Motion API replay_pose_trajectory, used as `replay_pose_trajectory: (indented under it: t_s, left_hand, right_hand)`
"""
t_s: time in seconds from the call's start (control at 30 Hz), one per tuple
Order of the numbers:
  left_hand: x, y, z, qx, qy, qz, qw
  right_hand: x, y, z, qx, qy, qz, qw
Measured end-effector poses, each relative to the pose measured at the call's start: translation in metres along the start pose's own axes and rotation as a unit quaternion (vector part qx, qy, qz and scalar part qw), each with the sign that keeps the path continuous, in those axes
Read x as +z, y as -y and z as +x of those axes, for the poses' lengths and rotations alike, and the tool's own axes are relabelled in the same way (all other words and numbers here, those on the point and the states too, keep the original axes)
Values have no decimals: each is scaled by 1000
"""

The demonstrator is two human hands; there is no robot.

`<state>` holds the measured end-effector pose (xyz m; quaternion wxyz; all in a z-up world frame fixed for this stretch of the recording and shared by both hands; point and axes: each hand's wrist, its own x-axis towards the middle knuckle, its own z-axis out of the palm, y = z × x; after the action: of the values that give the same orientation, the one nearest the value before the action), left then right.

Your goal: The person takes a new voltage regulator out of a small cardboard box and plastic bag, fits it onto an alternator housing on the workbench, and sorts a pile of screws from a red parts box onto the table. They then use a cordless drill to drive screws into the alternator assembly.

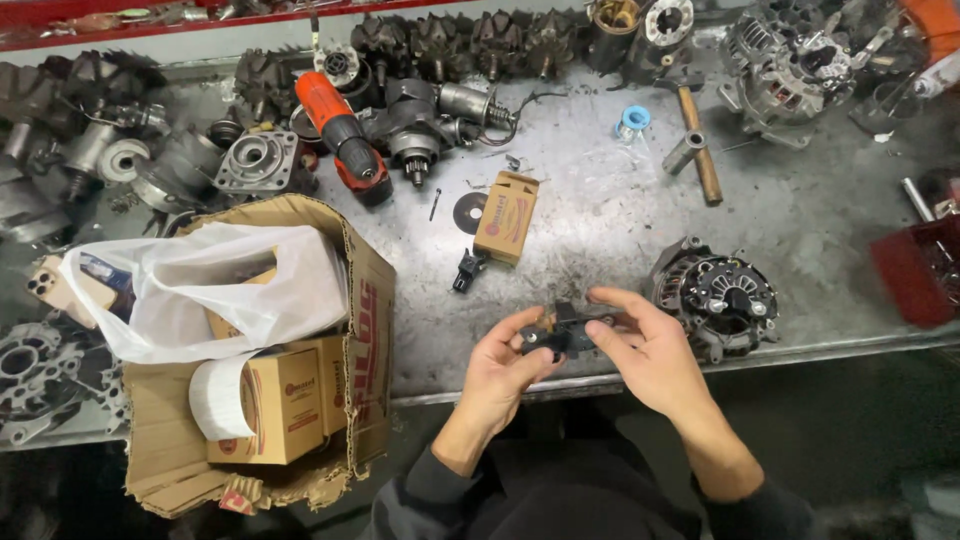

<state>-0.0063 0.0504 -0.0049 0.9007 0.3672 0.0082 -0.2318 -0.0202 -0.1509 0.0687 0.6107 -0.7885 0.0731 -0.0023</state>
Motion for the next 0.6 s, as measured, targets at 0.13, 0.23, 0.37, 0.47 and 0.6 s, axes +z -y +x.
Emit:
replay_pose_trajectory:
  t_s: [0.13, 0.23, 0.37, 0.47, 0.6]
  left_hand:
    - [13, 5, 0, 89, -22, 217, 972]
    - [29, -5, -7, 148, -53, 365, 918]
    - [34, -12, -9, 220, -20, 427, 877]
    - [32, -15, -9, 274, -13, 490, 828]
    - [27, -16, -7, 322, 4, 531, 783]
  right_hand:
    - [9, 18, -9, -202, -142, -210, 946]
    - [17, 19, -11, -147, -115, -178, 966]
    - [15, 20, -12, -177, -110, -196, 958]
    - [14, 19, -13, -188, -84, -208, 956]
    - [20, 21, -15, -190, -113, -226, 949]
